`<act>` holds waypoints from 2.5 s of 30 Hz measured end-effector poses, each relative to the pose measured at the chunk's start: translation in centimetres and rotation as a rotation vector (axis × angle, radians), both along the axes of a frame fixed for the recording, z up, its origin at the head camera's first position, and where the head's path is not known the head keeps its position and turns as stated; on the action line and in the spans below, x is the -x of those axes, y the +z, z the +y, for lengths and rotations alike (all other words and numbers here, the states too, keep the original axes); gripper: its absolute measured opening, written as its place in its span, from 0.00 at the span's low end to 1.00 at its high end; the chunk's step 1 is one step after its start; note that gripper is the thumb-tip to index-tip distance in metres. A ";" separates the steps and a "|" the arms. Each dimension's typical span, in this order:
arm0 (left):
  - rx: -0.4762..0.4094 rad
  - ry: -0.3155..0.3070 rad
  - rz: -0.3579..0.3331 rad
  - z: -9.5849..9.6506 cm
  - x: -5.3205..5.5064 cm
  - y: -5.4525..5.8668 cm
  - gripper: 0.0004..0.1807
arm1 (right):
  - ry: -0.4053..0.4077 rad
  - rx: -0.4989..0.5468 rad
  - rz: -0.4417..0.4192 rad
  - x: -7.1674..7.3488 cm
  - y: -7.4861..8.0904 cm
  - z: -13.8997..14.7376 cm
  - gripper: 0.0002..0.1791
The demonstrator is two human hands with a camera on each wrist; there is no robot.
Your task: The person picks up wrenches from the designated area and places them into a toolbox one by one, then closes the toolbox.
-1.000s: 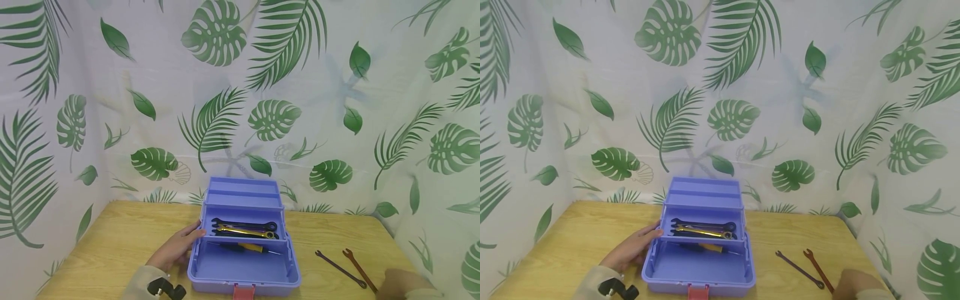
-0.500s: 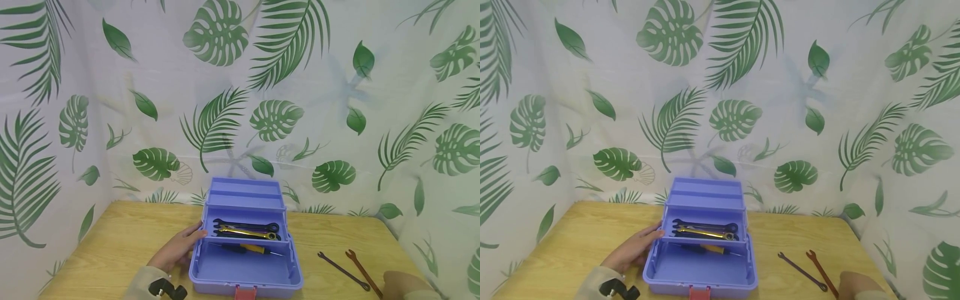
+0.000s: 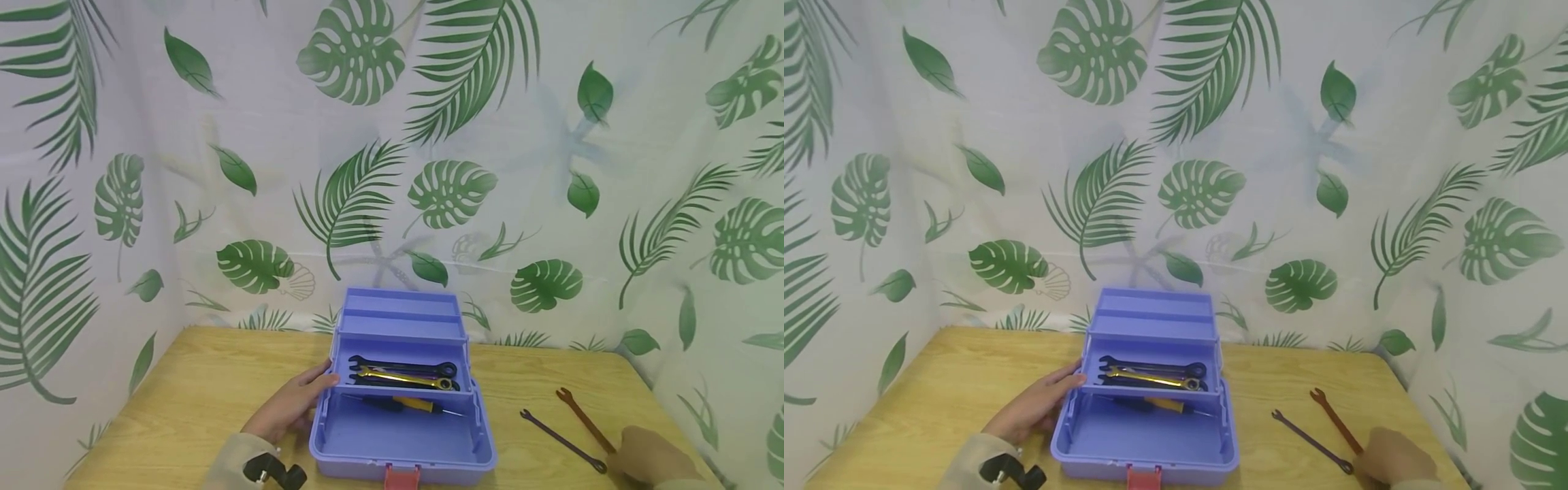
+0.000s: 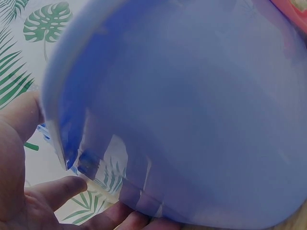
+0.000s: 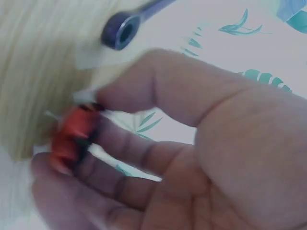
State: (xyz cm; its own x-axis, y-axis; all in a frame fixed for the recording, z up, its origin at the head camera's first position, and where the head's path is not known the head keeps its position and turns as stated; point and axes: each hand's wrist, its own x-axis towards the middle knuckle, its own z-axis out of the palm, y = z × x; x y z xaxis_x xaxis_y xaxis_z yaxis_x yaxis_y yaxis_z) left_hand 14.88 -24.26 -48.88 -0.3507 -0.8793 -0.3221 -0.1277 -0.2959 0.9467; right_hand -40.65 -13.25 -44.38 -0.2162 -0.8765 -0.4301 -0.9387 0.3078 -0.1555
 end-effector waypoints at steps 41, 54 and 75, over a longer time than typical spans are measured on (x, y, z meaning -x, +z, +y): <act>-0.006 -0.005 0.011 0.1 0.0 -0.1 0.50 | -0.011 0.370 0.016 -4.1 -0.8 -1.0 0.14; -0.003 -0.023 0.031 0.0 0.0 -0.1 0.48 | 0.009 0.410 -0.003 -5.6 -0.1 -1.9 0.10; -0.008 -0.023 0.051 0.1 0.0 -0.1 0.48 | 0.094 0.929 0.022 -9.5 0.0 -2.5 0.07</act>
State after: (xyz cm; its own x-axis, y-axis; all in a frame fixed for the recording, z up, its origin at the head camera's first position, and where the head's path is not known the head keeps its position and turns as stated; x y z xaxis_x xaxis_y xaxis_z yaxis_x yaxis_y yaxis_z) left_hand 14.90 -24.12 -48.95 -0.3873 -0.8683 -0.3100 -0.0860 -0.3008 0.9498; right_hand -31.20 -15.74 -44.38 -0.1268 -0.8810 0.4558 -0.9591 -0.0082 -0.2828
